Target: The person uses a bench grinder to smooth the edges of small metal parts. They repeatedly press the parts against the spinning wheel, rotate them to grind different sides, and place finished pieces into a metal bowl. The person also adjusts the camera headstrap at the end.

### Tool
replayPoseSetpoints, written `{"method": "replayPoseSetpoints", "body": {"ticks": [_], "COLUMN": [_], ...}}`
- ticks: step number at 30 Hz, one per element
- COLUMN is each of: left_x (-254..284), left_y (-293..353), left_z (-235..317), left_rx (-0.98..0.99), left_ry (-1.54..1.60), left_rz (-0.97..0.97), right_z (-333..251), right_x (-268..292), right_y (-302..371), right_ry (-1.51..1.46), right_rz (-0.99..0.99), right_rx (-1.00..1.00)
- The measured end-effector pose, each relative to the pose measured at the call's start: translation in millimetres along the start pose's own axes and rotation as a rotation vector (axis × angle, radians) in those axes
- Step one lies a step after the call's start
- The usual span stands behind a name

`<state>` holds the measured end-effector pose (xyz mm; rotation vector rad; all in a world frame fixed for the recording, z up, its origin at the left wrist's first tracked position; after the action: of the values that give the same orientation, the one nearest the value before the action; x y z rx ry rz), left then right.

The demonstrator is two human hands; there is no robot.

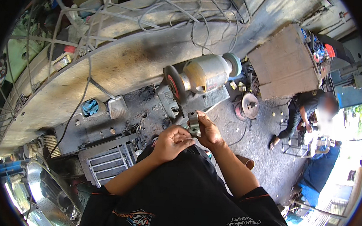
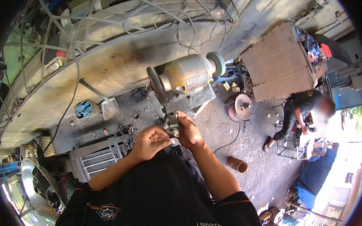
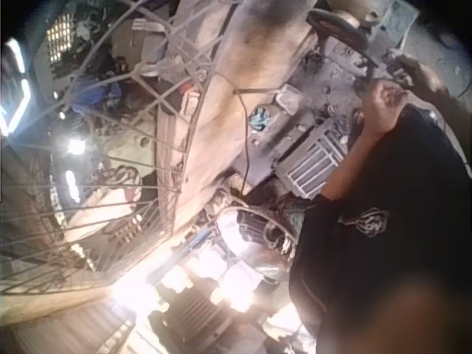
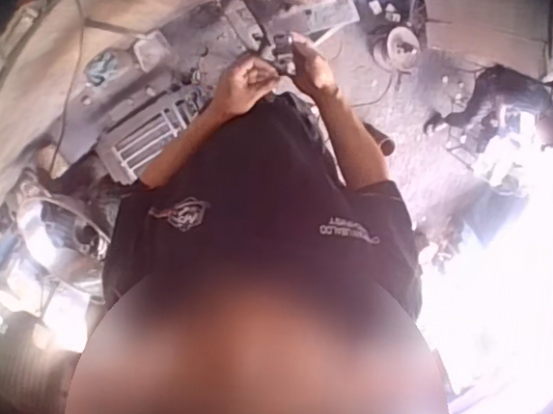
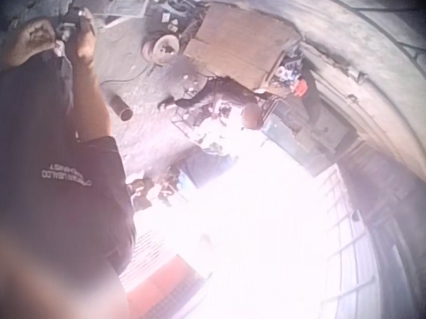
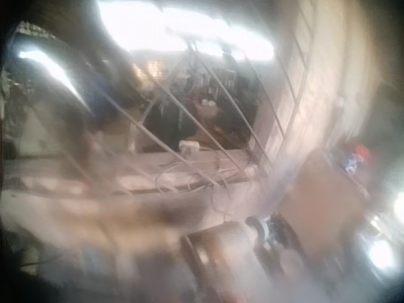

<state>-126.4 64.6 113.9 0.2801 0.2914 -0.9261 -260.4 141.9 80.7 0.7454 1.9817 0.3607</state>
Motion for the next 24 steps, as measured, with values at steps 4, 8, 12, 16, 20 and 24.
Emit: {"method": "replayPoseSetpoints", "body": {"ticks": [4,8,12,16,20,24], "left_x": [9.6,-1.8,-8.2,-2.1,26.2,45.8], "left_y": [-3.6,-10.7,-2.3,-7.3,-18.7,-30.4], "left_z": [20.9,47.4,34.0,20.1,-7.3,-21.6], "left_rx": [-0.112,-0.378,-0.036,-0.115,-0.024,0.029], "left_ry": [-0.340,-0.562,-0.291,-0.289,-0.134,-0.143], "left_rz": [0.054,-0.074,-0.222,-0.152,0.182,0.368], "right_z": [-8.5,-13.0,-5.1,-0.1,-24.8,-39.3], "right_x": [-4.8,-12.3,-17.6,-15.9,-2.7,-6.8], "right_y": [26.7,34.4,31.7,27.1,18.7,12.3], "right_ry": [0.185,0.533,0.516,0.368,0.393,0.449], "right_rz": [-0.033,-0.131,-0.171,-0.056,0.192,0.104], "right_rx": [-0.156,-0.270,-0.397,-0.505,-0.289,0.002]}}
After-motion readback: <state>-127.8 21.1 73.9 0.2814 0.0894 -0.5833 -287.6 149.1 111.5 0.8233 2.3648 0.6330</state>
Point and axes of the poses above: each hand's wrist, its own y-axis away from the middle knuckle, its own x-axis out of the back of the hand, z = x × y, the point moved 6 cm from there along -y, towards the middle knuckle, and after that the axes turned 6 degrees about z, right-handed, at the moved point
